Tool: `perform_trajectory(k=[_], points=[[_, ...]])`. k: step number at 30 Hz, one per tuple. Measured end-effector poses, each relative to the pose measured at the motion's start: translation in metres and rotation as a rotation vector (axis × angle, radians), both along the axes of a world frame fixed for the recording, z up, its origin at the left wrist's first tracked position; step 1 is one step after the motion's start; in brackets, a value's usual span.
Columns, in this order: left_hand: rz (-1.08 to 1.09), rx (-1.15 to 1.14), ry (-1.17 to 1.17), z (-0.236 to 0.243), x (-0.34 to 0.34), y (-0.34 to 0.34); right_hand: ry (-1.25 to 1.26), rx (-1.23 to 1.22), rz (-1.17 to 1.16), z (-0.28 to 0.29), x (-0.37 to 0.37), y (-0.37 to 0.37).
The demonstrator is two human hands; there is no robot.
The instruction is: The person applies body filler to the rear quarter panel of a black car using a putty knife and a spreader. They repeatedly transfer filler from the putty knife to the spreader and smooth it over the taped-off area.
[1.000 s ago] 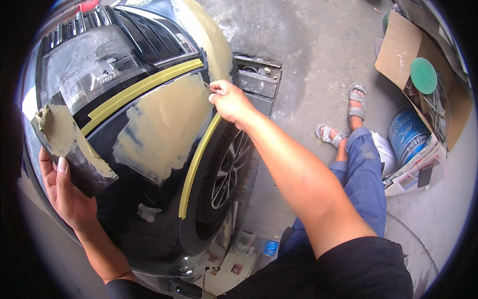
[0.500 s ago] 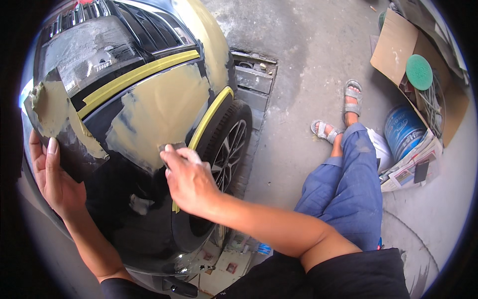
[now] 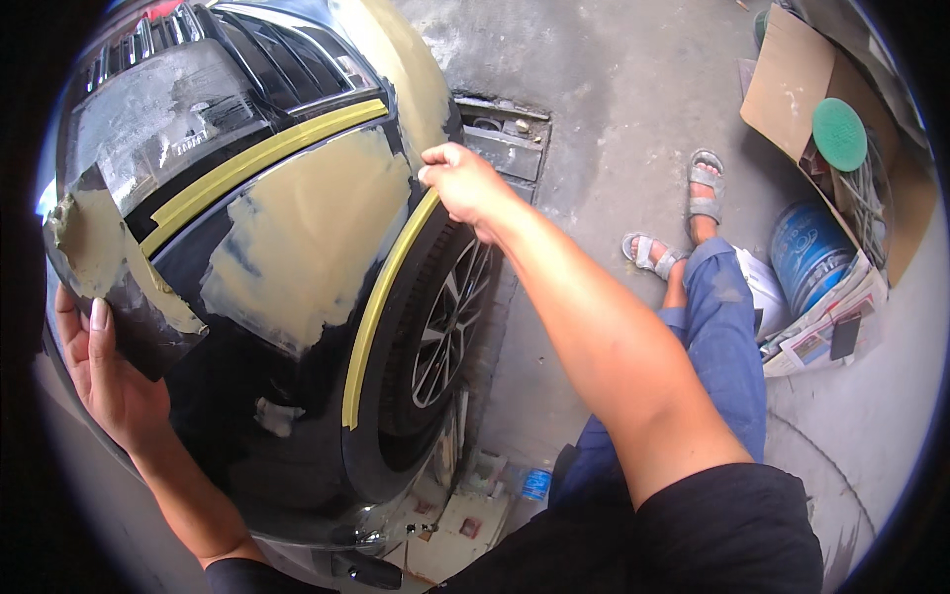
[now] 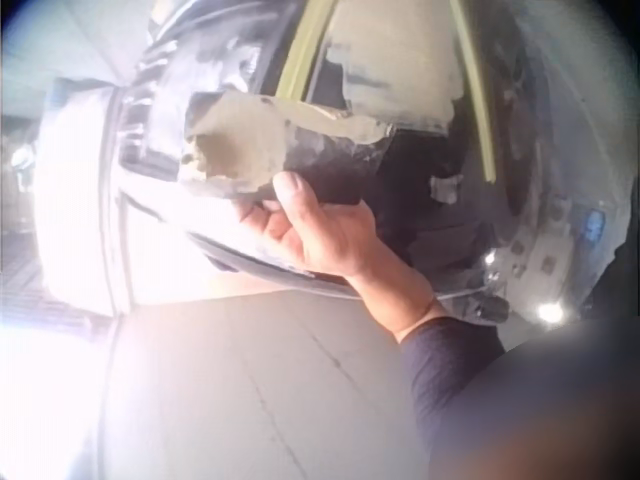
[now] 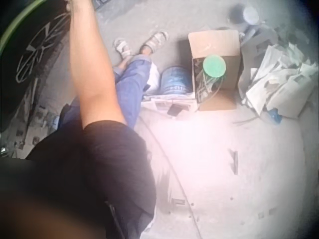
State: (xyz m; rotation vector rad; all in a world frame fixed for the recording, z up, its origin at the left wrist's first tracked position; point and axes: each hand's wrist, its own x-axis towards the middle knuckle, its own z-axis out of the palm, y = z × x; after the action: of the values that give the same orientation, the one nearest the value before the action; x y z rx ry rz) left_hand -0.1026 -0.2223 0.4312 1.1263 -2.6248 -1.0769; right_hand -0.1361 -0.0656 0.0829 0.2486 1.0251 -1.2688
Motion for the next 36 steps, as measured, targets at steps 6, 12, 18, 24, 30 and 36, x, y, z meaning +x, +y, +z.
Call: perform_trajectory(k=[6, 12, 18, 24, 30, 36], points=[[-0.006, -0.053, -0.026, 0.001, 0.002, 0.002, -0.067, -0.098, 0.061, 0.052, 0.017, 0.002], [-0.037, -0.095, -0.036, -0.001, -0.004, -0.002, 0.022, -0.197, -0.052, 0.132, 0.076, 0.019], [-0.046, -0.042, -0.014, -0.005, -0.004, -0.004, 0.195, -0.311, 0.071, 0.186, 0.088, 0.039], [-0.116, -0.002, -0.045, -0.006, -0.007, -0.004, 0.264, -0.116, -0.089, 0.086, 0.024, 0.016], [-0.067, -0.044, -0.006, -0.003, -0.001, 0.001, 0.328, -0.153, 0.071, 0.124, 0.014, -0.01], [-0.054, -0.079, -0.006, -0.003, -0.009, 0.006, 0.645, -0.251, -0.151, 0.183, 0.076, 0.012]])
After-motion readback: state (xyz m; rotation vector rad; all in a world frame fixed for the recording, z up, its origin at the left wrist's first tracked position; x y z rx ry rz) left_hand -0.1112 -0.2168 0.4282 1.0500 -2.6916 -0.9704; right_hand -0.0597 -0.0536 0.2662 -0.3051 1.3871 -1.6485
